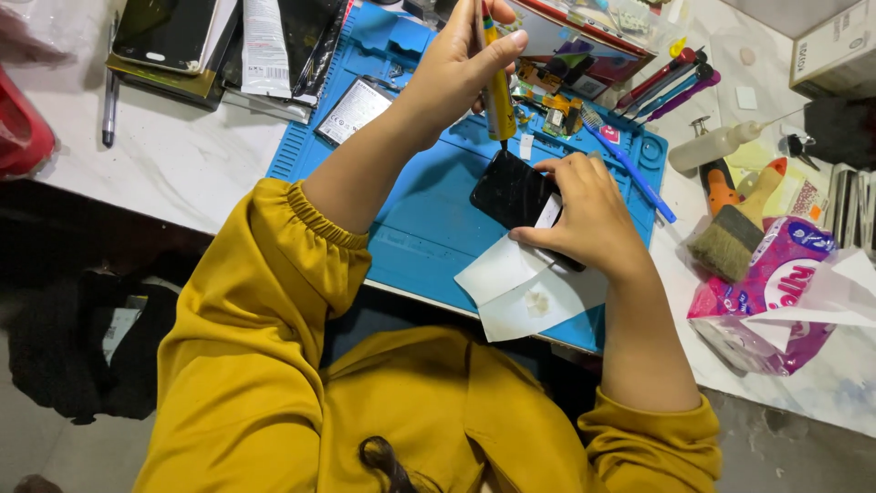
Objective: Repairing a smartphone by applying adhesive to the frame and cleaning the screen
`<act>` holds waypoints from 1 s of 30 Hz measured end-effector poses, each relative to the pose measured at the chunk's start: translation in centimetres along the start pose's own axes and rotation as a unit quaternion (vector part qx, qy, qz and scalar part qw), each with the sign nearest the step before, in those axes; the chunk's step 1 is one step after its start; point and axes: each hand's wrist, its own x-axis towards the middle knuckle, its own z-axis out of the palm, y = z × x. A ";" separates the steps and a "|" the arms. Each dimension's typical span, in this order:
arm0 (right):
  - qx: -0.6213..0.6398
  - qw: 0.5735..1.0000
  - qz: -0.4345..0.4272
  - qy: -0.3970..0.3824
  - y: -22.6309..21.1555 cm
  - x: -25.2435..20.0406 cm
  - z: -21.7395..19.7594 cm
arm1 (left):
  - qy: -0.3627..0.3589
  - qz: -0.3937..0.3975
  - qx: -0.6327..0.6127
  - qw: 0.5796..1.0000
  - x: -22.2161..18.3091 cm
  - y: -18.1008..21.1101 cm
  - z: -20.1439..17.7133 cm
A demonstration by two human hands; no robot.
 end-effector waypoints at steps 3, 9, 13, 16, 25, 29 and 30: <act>-0.003 1.000 0.014 -0.021 -0.7 0.0 -0.3 | -0.006 0.035 0.032 0.999 -0.2 0.6 -0.1; -0.006 1.000 0.002 -0.021 -0.7 -0.1 0.0 | -0.013 0.087 0.025 0.996 0.3 -0.4 -0.2; 0.003 0.998 0.038 -0.049 -1.2 0.0 -0.4 | -0.032 0.098 0.020 0.994 0.2 -0.4 -0.2; 0.013 0.999 0.013 -0.036 -1.1 -0.2 -0.1 | -0.015 0.117 0.063 0.991 0.4 -1.2 -0.2; 0.006 1.000 0.005 -0.004 -0.9 -0.3 0.3 | -0.029 0.117 0.023 0.992 0.4 -0.9 0.0; 0.015 1.000 0.004 -0.003 -1.0 -0.3 0.4 | -0.026 0.124 0.026 0.992 0.5 -1.1 -0.1; 0.018 1.000 0.008 -0.005 -0.9 -0.3 0.4 | -0.022 0.122 0.027 0.992 0.6 -1.2 -0.1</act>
